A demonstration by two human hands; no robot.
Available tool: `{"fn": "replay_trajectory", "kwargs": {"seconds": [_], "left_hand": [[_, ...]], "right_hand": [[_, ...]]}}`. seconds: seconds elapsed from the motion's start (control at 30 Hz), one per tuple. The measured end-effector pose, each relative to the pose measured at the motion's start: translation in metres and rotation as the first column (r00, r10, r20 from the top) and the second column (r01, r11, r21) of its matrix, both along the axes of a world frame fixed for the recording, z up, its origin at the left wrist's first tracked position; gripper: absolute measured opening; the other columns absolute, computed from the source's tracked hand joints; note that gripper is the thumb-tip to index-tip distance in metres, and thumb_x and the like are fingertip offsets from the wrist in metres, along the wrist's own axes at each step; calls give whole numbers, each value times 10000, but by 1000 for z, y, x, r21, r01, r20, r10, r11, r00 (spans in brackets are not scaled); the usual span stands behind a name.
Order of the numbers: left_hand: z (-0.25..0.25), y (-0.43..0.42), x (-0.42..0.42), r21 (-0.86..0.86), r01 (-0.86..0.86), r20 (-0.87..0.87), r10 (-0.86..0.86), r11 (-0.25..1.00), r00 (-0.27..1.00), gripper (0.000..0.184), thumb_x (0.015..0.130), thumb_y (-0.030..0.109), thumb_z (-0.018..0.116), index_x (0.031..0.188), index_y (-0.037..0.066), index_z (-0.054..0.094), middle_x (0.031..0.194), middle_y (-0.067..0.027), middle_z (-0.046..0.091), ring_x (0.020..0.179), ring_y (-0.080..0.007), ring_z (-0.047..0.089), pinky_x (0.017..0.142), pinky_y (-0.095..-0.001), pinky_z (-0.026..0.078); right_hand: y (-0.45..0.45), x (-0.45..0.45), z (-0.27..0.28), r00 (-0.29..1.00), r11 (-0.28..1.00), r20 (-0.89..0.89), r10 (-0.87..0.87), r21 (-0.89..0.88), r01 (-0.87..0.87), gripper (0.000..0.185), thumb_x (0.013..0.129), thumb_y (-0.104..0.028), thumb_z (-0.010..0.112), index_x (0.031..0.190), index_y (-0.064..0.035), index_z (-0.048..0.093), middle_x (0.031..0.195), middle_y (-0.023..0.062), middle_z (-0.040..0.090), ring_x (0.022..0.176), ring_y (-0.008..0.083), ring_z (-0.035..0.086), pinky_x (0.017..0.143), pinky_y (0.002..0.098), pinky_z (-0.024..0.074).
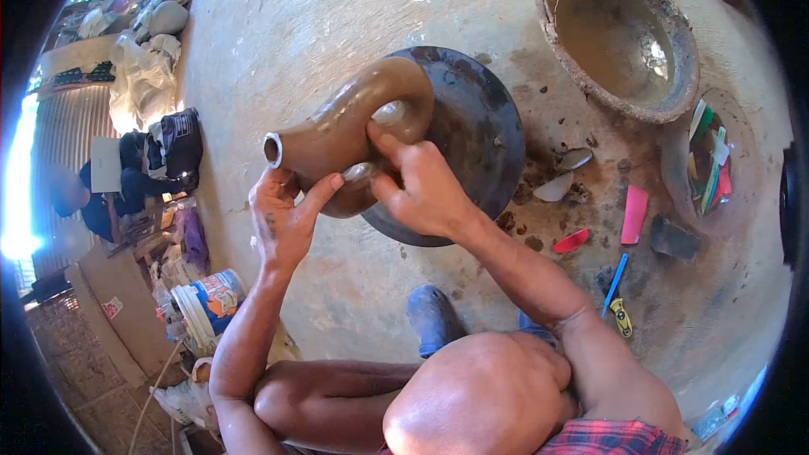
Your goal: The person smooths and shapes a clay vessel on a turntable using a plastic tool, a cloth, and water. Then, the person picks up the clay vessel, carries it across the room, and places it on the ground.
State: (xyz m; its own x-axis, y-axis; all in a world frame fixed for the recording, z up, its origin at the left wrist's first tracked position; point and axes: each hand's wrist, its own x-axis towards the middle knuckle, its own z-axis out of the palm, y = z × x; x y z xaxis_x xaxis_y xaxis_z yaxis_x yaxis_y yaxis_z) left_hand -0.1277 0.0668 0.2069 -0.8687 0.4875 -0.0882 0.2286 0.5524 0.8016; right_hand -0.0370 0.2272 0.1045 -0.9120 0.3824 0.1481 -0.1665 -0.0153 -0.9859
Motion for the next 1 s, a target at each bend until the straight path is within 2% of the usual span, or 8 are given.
{"fn": "replay_trajectory", "kwargs": {"seconds": [0.03,0.17,0.3,0.43,0.67,0.73,0.8,1.0], "left_hand": [[-2,-1,-2,10,2,0,-2,1000,1000,452,850,34,858,1251,-51,666,1143,-140,755,1036,-187,713,939,-342,564],[-7,-5,-5,33,24,-7,-24,999,1000,455,841,56,871,1244,-37,682,1126,-141,764,1011,-173,719,916,-336,573],[-5,2,-2,102,49,2,-49,994,999,455,843,90,877,1239,-36,691,1119,-125,770,999,-165,721,893,-333,582],[-6,-1,-5,106,56,-41,-52,993,998,474,833,109,884,1242,-34,693,1072,-122,781,973,-159,725,861,-329,589],[-15,-8,-15,68,119,-136,-109,991,985,541,784,214,912,1229,-12,703,960,-171,782,851,-180,749,768,-338,587],[-15,-8,-17,35,128,-165,-121,991,979,555,777,233,913,1233,-4,703,947,-181,778,832,-193,754,758,-348,583],[-14,-7,-17,45,162,-231,-148,986,962,552,766,245,910,1227,15,710,927,-196,766,811,-237,759,742,-370,577],[-2,-5,-18,-22,163,-192,-164,986,968,571,761,261,905,1241,21,711,961,-216,763,853,-309,761,787,-377,578]], "right_hand": [[2,4,-13,995,989,65,80,116,-87,689,851,-107,616,1517,3,476,807,259,708,729,431,712,737,457,571],[27,6,-47,939,782,344,-18,590,-201,760,870,-243,654,1593,-292,424,781,221,711,695,411,707,679,527,580],[60,3,-33,965,497,233,-117,855,-147,661,893,-253,664,1526,-358,508,797,132,702,635,336,692,567,493,547],[74,-10,-24,1000,317,-24,-9,948,25,623,910,-237,659,1499,-398,535,854,81,666,609,278,678,548,441,545],[90,-9,-20,983,-14,178,-42,984,-178,687,913,-235,649,1554,-400,469,767,100,646,598,288,673,579,441,551],[81,-5,-19,908,226,413,67,880,-417,724,918,-225,637,1587,-396,417,757,108,651,604,307,674,581,453,552],[81,-7,-18,906,227,411,100,877,-423,793,912,-205,642,1620,-407,347,786,124,690,620,289,706,548,435,560],[97,-7,-16,998,-50,60,27,997,-59,784,906,-231,655,1611,-408,363,820,117,696,603,293,695,529,451,551]]}}
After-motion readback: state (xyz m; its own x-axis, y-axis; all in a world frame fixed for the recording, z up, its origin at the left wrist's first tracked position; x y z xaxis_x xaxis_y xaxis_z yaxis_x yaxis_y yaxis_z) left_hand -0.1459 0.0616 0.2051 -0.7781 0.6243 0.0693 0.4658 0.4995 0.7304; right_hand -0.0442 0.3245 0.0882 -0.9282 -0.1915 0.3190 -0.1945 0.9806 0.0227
